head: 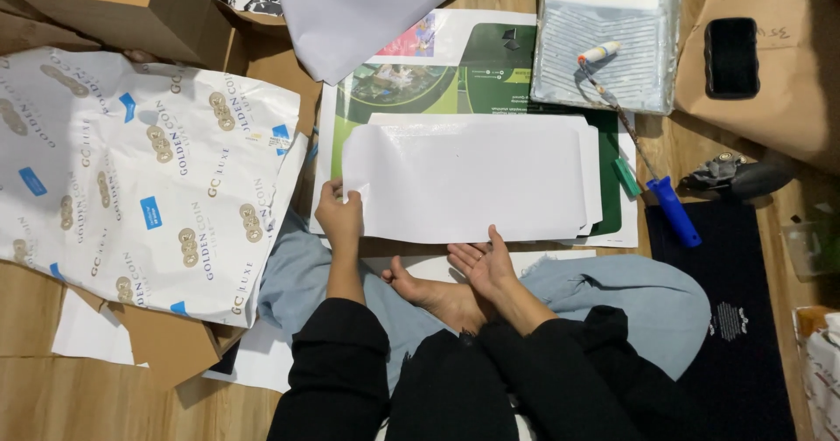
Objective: Applying a white liquid coating to paper sheets using a small paint roller on the floor of a print shop.
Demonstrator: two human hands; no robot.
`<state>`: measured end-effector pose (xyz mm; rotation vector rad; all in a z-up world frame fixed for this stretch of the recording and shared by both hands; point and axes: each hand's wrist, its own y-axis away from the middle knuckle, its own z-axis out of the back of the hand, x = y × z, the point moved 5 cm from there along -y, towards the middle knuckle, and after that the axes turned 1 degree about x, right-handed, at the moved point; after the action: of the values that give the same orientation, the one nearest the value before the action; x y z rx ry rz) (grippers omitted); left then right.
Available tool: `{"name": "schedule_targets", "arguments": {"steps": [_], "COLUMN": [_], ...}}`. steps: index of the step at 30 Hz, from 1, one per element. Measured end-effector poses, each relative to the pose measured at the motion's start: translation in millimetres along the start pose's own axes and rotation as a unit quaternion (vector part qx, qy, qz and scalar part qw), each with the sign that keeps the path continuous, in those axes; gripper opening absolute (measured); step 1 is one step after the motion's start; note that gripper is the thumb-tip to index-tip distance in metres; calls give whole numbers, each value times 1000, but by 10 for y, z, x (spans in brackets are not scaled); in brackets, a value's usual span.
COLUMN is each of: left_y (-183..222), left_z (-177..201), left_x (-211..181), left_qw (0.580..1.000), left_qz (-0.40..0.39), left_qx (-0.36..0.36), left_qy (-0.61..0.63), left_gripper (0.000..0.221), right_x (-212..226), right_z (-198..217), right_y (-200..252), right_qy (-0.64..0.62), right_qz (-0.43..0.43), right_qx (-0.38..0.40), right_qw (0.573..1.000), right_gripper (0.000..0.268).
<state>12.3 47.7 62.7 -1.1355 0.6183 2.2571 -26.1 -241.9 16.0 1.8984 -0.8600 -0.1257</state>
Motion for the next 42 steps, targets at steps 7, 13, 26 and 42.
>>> {"name": "schedule_targets", "arguments": {"steps": [7, 13, 26, 42], "left_y": [-44, -67, -83, -8], "left_z": [34, 146, 161, 101], "left_x": [31, -46, -41, -125], "left_qw": [1000, 1000, 999, 998], "left_qz": [7, 4, 9, 8], "left_qx": [0, 10, 31, 64], "left_qy": [-8, 7, -9, -14], "left_gripper": [29, 31, 33, 35], "right_x": [10, 602, 1512, 1747], "right_z": [113, 860, 771, 725], "right_y": [-66, -594, 200, 319], "right_qy": [-1, -85, -226, 51], "right_qz": [61, 171, 394, 411], "right_qx": [-24, -65, -118, -207], "right_qw": [998, 979, 883, 886], "right_gripper": [60, 61, 39, 29]}}
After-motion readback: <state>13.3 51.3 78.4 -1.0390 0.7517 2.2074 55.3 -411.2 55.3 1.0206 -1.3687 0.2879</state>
